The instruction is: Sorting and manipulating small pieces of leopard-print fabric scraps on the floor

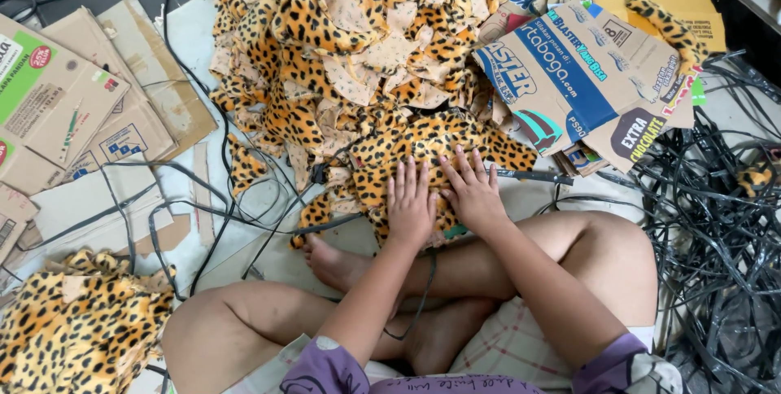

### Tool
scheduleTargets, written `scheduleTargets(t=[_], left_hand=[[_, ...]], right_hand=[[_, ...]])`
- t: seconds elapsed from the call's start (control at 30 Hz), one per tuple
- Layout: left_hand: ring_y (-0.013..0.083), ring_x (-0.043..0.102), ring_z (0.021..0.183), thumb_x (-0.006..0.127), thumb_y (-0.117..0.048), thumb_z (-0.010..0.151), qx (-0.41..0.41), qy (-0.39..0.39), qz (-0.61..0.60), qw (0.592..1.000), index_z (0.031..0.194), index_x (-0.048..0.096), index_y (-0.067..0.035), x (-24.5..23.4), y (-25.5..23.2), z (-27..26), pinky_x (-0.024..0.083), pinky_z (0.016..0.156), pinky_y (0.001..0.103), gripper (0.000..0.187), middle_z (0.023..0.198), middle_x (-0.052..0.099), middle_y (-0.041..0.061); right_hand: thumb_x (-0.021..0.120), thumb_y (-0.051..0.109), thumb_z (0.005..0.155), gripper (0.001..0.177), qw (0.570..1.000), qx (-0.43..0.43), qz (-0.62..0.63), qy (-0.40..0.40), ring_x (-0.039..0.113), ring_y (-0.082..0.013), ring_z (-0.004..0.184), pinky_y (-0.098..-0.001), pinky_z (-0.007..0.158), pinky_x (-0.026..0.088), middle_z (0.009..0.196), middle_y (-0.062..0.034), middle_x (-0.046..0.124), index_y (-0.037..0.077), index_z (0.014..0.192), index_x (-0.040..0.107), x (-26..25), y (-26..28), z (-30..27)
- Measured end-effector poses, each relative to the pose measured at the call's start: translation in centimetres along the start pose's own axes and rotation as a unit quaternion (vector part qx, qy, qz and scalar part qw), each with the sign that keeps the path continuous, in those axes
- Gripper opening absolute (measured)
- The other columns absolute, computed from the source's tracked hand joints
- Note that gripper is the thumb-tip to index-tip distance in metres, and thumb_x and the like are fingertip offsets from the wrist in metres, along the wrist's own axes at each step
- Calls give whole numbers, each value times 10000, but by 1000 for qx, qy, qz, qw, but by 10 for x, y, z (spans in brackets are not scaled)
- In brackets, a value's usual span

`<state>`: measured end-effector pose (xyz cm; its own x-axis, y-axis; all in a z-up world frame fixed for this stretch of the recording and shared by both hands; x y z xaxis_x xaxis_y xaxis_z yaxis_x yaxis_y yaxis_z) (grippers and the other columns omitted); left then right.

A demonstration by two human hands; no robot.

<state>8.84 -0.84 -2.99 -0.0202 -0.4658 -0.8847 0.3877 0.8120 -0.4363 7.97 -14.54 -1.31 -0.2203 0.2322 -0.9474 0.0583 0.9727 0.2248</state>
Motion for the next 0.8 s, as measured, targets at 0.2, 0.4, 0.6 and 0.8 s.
scheduleTargets(t=[0.2, 0.4, 0.6, 0.8], left_hand=[[326, 174, 1539, 376, -417, 1052, 48, -69, 78, 993, 1599, 301, -179, 4, 14, 5, 102, 1223, 495, 601, 1664, 227, 143], [315, 188, 1540, 393, -432, 1039, 54, -81, 108, 989, 1600, 295, -185, 15, 20, 12, 120, 1227, 487, 621, 1662, 241, 138], [312, 203, 1539, 413, -419, 1034, 48, -89, 113, 988, 1599, 302, -183, 18, 26, 20, 125, 1231, 481, 623, 1661, 252, 134], [297, 174, 1547, 389, -425, 1042, 40, -77, 113, 990, 1602, 295, -205, 18, 27, 20, 108, 1232, 471, 609, 1672, 227, 113]], right_hand=[[382, 533, 1039, 657, 999, -1, -22, 32, 17, -349, 1569, -592, 1228, 156, 1732, 15, -24, 434, 1631, 116, 27, -8, 15], [346, 542, 1051, 646, 999, 6, -3, 54, -29, -337, 1570, -589, 1229, 135, 1726, 37, -87, 457, 1631, 75, 31, -10, 23], [315, 546, 1061, 640, 998, 8, -11, 69, -39, -345, 1568, -588, 1233, 127, 1725, 23, -106, 448, 1636, 52, 34, -9, 36], [310, 546, 1060, 643, 996, 15, -14, 83, -57, -339, 1569, -584, 1240, 107, 1722, 29, -126, 448, 1634, 38, 28, -5, 33]])
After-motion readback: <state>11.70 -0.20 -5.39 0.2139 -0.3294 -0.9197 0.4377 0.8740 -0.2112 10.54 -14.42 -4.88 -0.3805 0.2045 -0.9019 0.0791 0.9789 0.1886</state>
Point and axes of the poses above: each hand's wrist, its own z-axis towards the middle knuckle, its own x-axis out of the palm, y = z × x, the point moved 6 cm from there along z, towards the middle knuckle
